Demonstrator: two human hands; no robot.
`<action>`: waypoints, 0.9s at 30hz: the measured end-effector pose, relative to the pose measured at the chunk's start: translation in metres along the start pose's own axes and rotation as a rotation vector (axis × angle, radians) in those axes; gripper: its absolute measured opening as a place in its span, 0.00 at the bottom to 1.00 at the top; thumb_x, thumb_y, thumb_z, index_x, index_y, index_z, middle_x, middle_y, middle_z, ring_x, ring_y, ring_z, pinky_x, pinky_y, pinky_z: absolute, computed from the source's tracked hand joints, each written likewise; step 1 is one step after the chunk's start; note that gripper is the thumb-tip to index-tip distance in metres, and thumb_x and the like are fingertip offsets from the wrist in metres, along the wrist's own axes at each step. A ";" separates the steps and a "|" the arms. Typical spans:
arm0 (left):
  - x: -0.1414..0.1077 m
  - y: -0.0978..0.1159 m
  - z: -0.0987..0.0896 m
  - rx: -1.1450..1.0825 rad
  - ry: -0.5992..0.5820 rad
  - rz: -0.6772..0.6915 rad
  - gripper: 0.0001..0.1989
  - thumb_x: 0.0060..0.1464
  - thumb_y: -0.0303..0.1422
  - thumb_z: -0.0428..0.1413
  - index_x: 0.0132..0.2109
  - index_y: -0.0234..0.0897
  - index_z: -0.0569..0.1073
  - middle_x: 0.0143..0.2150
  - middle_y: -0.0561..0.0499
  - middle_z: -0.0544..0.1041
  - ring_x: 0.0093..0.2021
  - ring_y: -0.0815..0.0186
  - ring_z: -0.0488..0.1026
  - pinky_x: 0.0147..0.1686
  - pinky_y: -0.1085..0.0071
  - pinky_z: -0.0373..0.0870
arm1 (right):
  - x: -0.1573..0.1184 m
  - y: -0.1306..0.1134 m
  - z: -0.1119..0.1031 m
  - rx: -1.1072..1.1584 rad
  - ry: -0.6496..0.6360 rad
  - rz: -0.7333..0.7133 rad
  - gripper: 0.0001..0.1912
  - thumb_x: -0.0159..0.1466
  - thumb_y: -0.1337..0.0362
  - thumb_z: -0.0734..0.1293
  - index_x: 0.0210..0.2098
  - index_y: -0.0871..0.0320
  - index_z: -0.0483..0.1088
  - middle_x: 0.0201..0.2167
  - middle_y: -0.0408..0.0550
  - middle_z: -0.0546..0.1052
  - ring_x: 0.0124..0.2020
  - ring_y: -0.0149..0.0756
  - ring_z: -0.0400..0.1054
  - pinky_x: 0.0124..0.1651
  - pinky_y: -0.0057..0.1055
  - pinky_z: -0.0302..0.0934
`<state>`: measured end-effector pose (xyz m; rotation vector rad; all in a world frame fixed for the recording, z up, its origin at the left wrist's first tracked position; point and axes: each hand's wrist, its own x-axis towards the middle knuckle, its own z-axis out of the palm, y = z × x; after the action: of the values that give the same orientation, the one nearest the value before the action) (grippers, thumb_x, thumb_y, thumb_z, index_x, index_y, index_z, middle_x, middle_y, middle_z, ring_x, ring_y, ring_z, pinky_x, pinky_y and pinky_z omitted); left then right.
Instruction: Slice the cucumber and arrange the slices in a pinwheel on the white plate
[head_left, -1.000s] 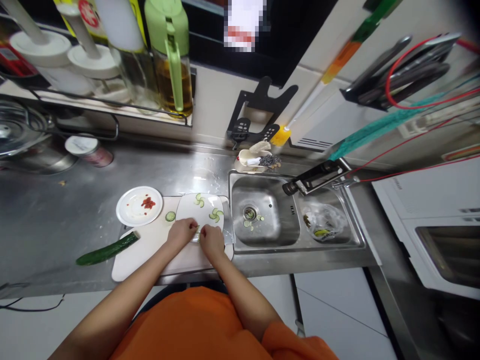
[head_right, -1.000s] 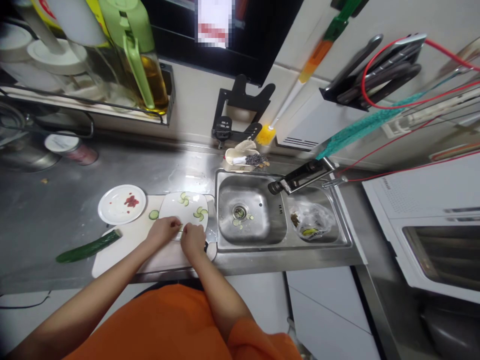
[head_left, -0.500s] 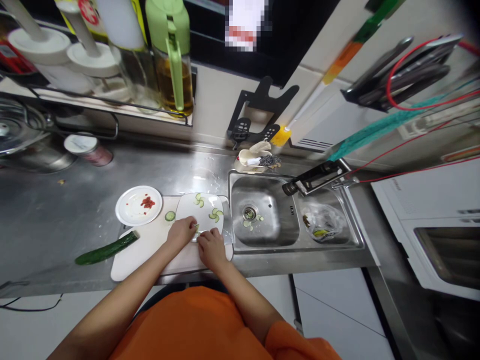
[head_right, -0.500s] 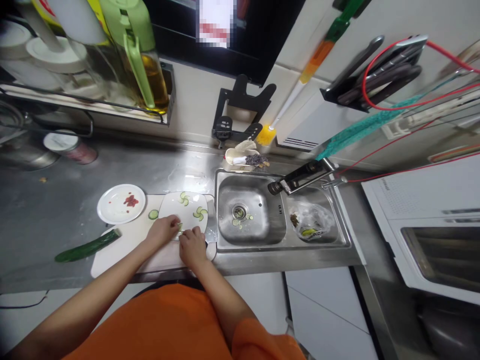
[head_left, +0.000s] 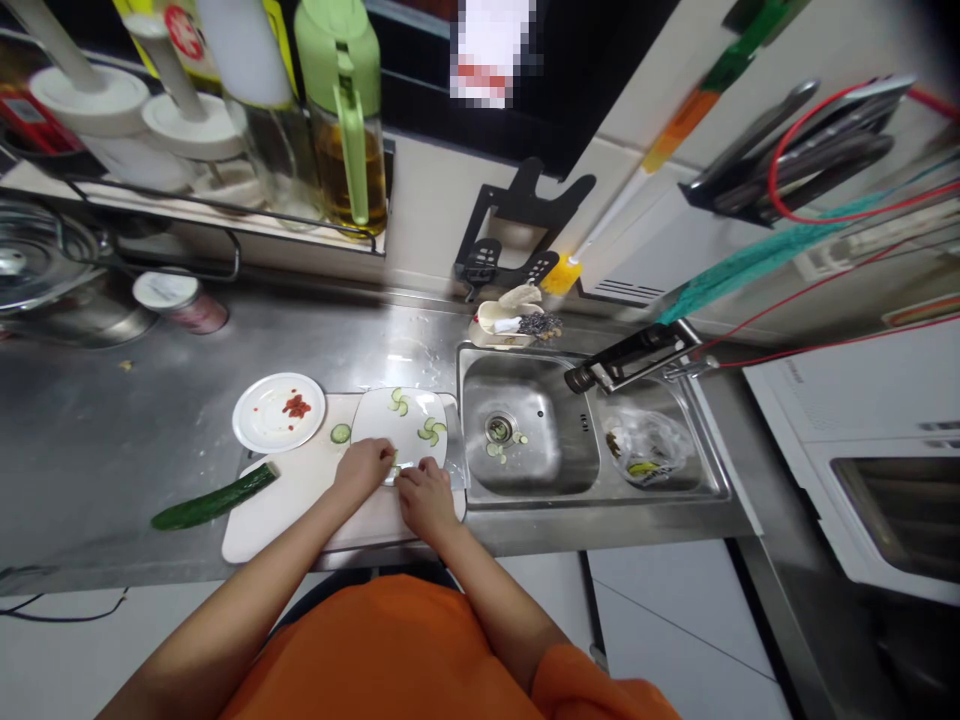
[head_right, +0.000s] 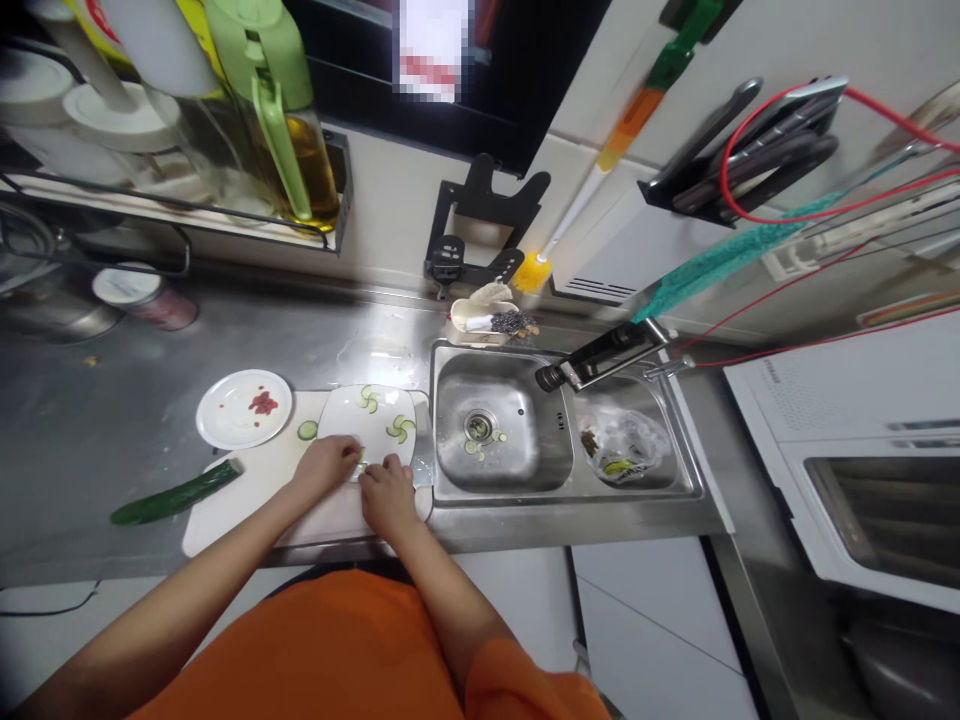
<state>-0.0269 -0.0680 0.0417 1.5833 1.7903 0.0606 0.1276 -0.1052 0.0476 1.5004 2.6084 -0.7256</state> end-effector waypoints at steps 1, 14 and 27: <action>-0.001 0.000 -0.001 -0.009 -0.001 0.001 0.10 0.51 0.31 0.50 0.34 0.40 0.77 0.36 0.50 0.80 0.38 0.63 0.73 0.37 0.72 0.63 | 0.000 0.000 -0.001 0.005 0.005 0.004 0.10 0.66 0.66 0.60 0.38 0.53 0.73 0.44 0.47 0.75 0.48 0.43 0.56 0.40 0.37 0.49; -0.001 -0.063 -0.033 0.135 0.275 -0.273 0.18 0.58 0.38 0.46 0.49 0.39 0.76 0.46 0.41 0.75 0.42 0.56 0.73 0.38 0.66 0.65 | 0.002 0.004 -0.004 0.049 0.076 0.093 0.10 0.65 0.65 0.62 0.40 0.52 0.75 0.44 0.46 0.76 0.49 0.43 0.56 0.42 0.36 0.50; 0.000 -0.058 -0.029 0.116 0.306 -0.277 0.15 0.57 0.35 0.47 0.46 0.40 0.75 0.47 0.43 0.74 0.42 0.58 0.73 0.38 0.67 0.65 | 0.002 0.006 -0.003 0.047 0.088 0.082 0.10 0.65 0.65 0.62 0.40 0.52 0.75 0.43 0.47 0.76 0.49 0.43 0.56 0.42 0.36 0.51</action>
<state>-0.0910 -0.0700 0.0349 1.4484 2.2744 0.0718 0.1324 -0.0996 0.0477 1.6792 2.5906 -0.7348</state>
